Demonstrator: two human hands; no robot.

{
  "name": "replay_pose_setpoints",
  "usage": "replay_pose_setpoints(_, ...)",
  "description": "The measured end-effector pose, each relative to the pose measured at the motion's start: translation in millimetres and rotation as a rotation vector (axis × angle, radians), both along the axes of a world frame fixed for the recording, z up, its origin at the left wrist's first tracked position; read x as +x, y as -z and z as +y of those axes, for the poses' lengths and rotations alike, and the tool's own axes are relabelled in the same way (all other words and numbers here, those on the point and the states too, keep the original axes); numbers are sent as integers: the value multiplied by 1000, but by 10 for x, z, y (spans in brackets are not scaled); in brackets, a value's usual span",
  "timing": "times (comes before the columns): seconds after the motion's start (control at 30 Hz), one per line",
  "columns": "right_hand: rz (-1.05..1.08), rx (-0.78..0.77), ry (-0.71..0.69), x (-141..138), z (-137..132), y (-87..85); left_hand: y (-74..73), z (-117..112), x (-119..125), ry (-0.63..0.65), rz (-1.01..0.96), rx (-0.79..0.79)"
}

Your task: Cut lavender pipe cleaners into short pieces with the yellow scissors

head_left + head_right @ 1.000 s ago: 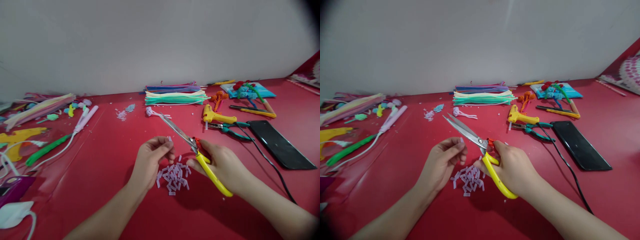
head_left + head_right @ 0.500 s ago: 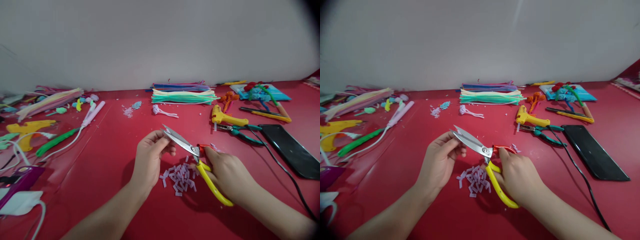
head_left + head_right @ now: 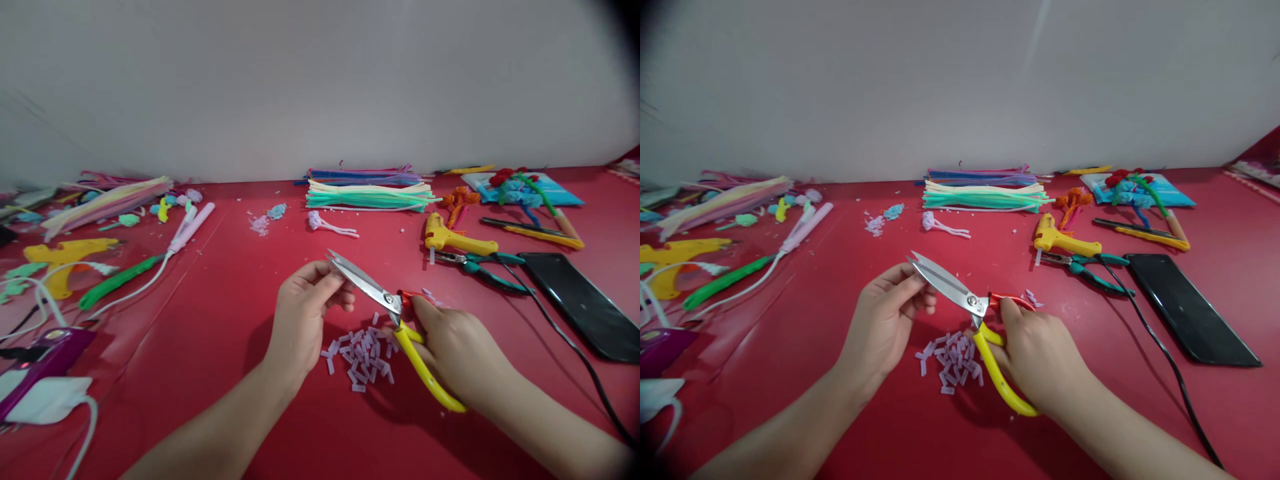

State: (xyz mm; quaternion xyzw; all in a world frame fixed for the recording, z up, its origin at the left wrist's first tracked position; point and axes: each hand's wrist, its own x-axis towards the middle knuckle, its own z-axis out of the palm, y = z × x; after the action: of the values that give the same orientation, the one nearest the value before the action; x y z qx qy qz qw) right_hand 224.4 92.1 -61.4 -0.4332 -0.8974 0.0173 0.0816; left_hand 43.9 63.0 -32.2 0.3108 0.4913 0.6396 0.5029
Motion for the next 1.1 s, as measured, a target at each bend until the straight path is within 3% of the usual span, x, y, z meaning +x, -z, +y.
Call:
replay_pose_setpoints(0.5,-21,-11,40,7,22,-15,7,-1,-20,-4,-8,3)
replay_pose_setpoints(0.73,-5,53,43,-10,5,-14,17,4,-6,-12,-9,9)
replay_pose_setpoints(1.1,-23,-13,43,-28,-3,-34,45,0,-13,-1,-2,12)
